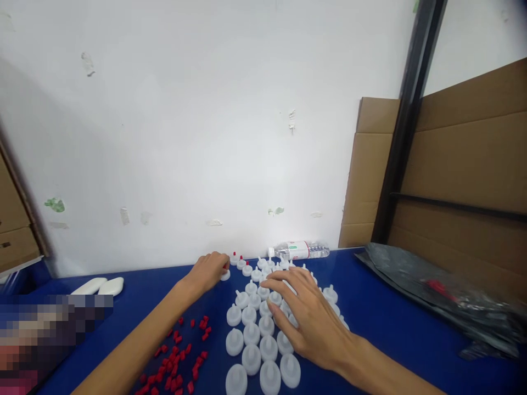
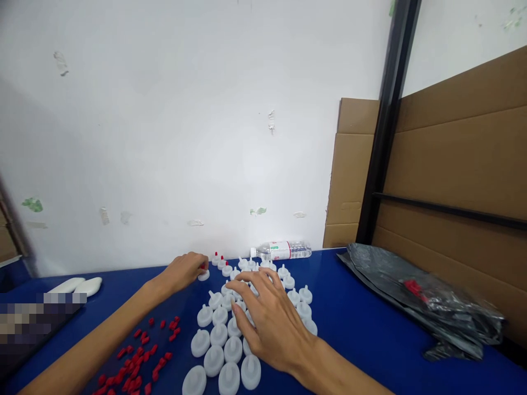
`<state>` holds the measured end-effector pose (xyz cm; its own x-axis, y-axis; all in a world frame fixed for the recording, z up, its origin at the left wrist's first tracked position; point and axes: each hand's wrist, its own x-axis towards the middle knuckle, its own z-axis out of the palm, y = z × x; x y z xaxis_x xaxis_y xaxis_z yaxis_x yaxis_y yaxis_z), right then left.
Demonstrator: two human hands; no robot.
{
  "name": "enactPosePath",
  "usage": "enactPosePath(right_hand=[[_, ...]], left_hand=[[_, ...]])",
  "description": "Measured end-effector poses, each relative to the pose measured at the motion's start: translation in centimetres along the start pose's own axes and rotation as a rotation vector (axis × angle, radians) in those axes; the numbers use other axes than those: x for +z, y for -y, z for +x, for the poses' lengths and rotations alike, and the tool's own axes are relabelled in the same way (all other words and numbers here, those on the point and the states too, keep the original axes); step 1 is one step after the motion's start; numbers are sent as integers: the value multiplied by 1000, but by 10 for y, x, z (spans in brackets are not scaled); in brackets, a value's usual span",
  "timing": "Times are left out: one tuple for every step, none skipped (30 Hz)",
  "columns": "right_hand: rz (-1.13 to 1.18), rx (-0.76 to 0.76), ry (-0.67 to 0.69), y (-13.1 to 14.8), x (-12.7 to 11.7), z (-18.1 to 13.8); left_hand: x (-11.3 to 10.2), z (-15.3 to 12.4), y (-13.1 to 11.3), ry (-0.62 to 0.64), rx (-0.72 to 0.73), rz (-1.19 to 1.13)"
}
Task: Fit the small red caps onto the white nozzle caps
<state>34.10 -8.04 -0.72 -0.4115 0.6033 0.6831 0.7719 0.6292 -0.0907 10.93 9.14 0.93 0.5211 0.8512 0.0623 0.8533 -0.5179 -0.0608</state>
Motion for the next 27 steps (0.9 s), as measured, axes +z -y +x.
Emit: enactPosePath(right_hand=[[-5, 6, 1, 0, 1, 0], [-14, 19, 0, 0, 1, 0], [-27, 40, -2, -1, 2, 0], [-42, 69, -5, -2, 3, 0], [-58, 102, -9, -3, 4, 0], [-73, 132, -15, -4, 5, 0], [-84, 156, -25, -6, 6, -1], [-91, 166, -43, -7, 7, -1], [-93, 163, -62, -9, 8, -1], [-90, 151, -80, -10, 8, -1], [-84, 133, -101, -12, 8, 0], [-77, 116, -121, -12, 7, 0], [-71, 99, -141, -13, 7, 1], [-67, 88, -160, -13, 6, 1], [-63, 85, -175, -12, 5, 2], [-56, 88, -183, -12, 4, 2], [-46, 94, -182, -12, 3, 2], [-34, 98, -174, -12, 2, 2], [-26, 98, -164, -12, 2, 2], [-23, 90, -155, -12, 2, 2], [-30, 72, -152, -12, 2, 2], [-44, 45, -159, -13, 2, 1], [-63, 14, -171, -13, 2, 1], [-85, -17, -185, -13, 2, 1], [-109, -46, -199, -12, 3, 0], [-134, -67, -210, -11, 3, 0], [-159, -82, -215, -10, 3, 1]], left_hand=[[-6, -2, 0, -7, 5, -11], [-13, -4, -2, -20, 14, -27], [-23, -7, -5, -36, 27, -46], [-34, -11, -11, -56, 54, -77], [-46, -16, -19, -72, 95, -117], [-58, -21, -29, -74, 145, -165], [-69, -28, -41, -72, 200, -214], [-78, -34, -54, -65, 252, -260], [-85, -41, -66, -55, 297, -298], [-90, -47, -77, -46, 347, -343], [-93, -53, -86, -63, 406, -399], [-94, -57, -93, -99, 409, -375], [-94, -61, -98, -126, 407, -333], [-94, -63, -101, -146, 403, -286], [-92, -64, -101, -157, 398, -236], [-91, -64, -101, -163, 407, -200], [-90, -64, -99, -164, 429, -180], [-89, -64, -98, -169, 456, -178], [-89, -63, -96, -170, 489, -191], [-89, -63, -93, -158, 520, -222], [-90, -63, -91, -126, 546, -278], [-90, -62, -89, -72, 563, -358], [-91, -61, -87, -1, 576, -460], [-91, -59, -85, 80, 590, -572], [-91, -57, -82, 170, 607, -684], [-90, -54, -79, 259, 628, -789], [-89, -51, -76, 347, 651, -886]])
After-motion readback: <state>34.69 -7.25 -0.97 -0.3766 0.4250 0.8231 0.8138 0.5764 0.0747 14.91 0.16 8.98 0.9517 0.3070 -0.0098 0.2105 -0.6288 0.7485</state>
